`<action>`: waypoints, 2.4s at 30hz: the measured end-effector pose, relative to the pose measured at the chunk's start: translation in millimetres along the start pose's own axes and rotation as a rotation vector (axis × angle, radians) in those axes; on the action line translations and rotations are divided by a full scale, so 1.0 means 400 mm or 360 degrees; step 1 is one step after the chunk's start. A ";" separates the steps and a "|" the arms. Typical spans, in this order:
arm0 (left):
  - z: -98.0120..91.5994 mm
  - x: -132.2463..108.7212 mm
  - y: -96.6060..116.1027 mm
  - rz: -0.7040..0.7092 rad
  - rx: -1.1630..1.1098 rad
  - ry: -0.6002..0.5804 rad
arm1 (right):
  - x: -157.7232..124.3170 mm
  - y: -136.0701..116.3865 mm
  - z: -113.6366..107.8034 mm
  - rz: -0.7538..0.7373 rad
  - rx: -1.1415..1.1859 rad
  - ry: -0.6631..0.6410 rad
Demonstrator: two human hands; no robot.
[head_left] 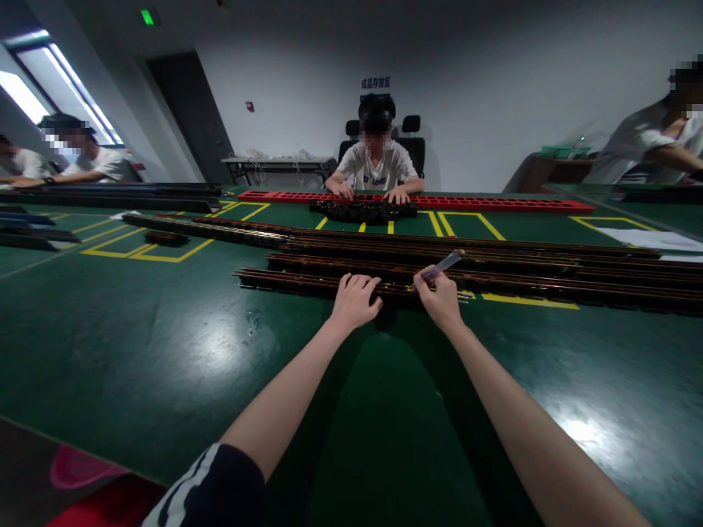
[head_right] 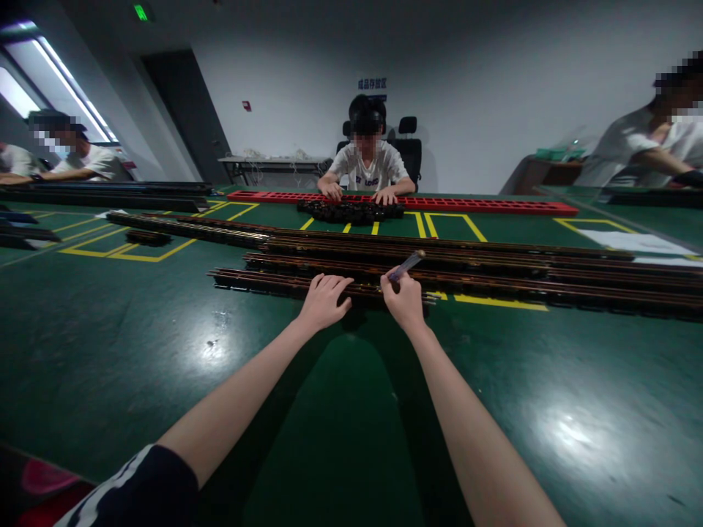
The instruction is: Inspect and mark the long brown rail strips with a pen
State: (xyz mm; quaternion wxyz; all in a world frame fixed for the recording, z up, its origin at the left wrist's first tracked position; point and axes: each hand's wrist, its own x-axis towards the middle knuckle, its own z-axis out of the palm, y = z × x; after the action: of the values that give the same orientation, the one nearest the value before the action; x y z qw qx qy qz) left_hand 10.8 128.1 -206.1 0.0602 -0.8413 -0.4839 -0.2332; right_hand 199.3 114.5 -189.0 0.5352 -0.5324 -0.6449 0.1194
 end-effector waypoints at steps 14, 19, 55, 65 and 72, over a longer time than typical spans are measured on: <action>-0.001 0.002 0.001 -0.0005 0.0090 -0.0019 | -0.001 -0.001 0.000 0.0009 0.0059 -0.0039; 0.000 0.002 0.003 -0.0006 0.0118 0.0009 | -0.002 -0.007 -0.001 -0.0012 0.0061 -0.0030; 0.005 -0.004 -0.001 0.0005 0.0083 0.0093 | -0.004 -0.019 -0.002 0.0031 0.0033 0.0005; 0.002 -0.003 0.002 -0.0009 0.0103 0.0078 | -0.001 -0.014 0.000 0.0022 0.0026 0.0010; 0.004 -0.004 0.000 -0.0011 0.0083 0.0077 | -0.002 -0.016 -0.001 0.0045 0.0026 0.0015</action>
State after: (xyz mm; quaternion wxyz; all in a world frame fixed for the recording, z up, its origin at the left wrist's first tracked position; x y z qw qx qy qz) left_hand 10.7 127.2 -208.3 0.0930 -0.8318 -0.4913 -0.2412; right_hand 196.1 111.1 -184.4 0.5408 -0.5376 -0.6338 0.1298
